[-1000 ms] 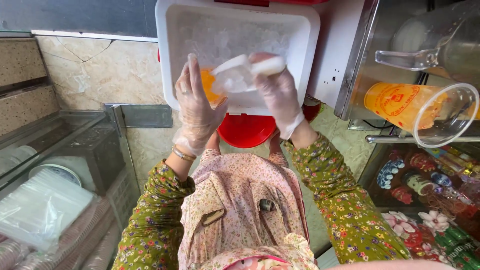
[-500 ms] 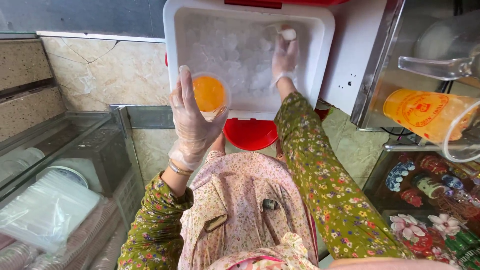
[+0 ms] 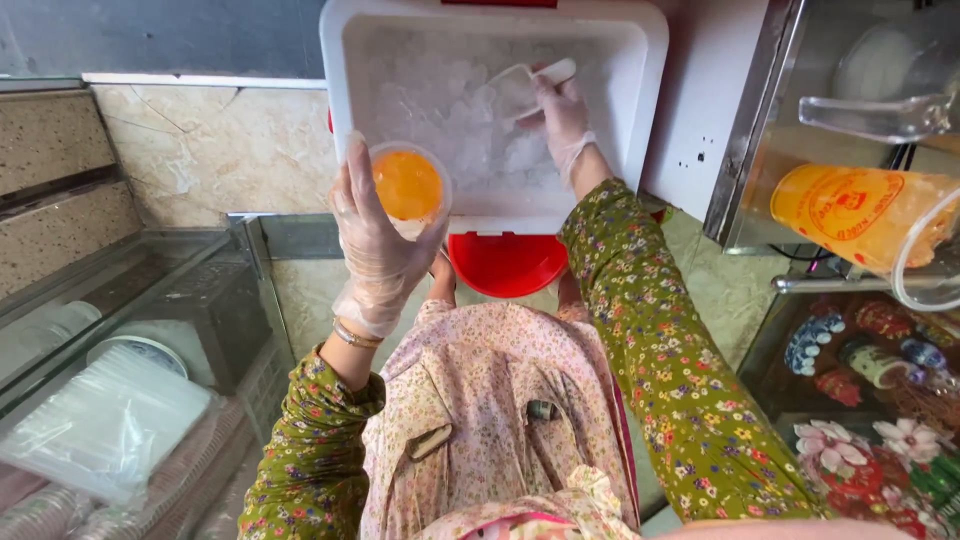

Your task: Preparing fruit juices and handling customer payment in a juice bar.

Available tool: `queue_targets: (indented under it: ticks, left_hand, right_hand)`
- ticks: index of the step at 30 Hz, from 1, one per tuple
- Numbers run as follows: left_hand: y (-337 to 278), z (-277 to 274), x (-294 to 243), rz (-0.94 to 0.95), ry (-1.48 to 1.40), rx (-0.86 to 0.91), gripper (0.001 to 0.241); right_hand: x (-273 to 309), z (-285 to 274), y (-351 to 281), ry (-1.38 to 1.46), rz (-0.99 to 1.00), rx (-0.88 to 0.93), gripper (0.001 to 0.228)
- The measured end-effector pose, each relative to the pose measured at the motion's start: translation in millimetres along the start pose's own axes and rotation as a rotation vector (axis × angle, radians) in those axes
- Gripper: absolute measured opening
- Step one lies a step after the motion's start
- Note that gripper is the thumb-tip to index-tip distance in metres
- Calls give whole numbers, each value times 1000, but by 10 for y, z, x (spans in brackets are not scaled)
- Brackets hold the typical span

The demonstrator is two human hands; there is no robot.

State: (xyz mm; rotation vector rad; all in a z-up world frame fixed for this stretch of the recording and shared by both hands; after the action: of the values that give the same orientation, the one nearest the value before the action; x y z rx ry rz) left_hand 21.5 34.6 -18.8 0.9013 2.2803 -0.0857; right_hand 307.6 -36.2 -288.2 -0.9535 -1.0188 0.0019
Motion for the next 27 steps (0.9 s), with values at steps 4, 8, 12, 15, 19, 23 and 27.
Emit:
queue_targets:
  ticks: [4,8,12,15,19,23,27]
  left_hand:
    - [-27,11,-26,-26,27,-18,118]
    - [-50,-28,-104,-12,22,-31,117]
    - [-92,-59,-134,-67,2,2,118]
    - [-35,-59,-117,-53,28,-37,118]
    - [20,-105,-228,-39,72,-32,120]
    - [173,-236,-638,76,8,11,122]
    - [292,-508,-1337,179,-62,39,124]
  right_hand:
    - [15,-105,-14,211,74,122,30]
    - [-93,-96,-33,402,147,191,37]
    - [58,180,-463,520,176,350,42]
    - [741,523,-978,481,91,477,46]
    - [1547,805,-2002,305,-98,450,48]
    - [1820,777,-2755,-22,-375,321,45]
    - [2315,560,-3571,-115,-605,242,39]
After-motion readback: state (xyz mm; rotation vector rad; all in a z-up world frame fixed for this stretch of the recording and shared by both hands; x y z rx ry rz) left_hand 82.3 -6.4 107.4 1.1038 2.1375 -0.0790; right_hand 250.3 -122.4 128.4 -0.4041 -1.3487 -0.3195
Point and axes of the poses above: each hand's wrist, its own y-axis towards the middle knuckle, its own z-axis out of the palm, x = y × z, the point moved 4 cm from there along y, towards the middle knuckle, and after that the axes turned 6 degrees about z, right-handed, at the moved point
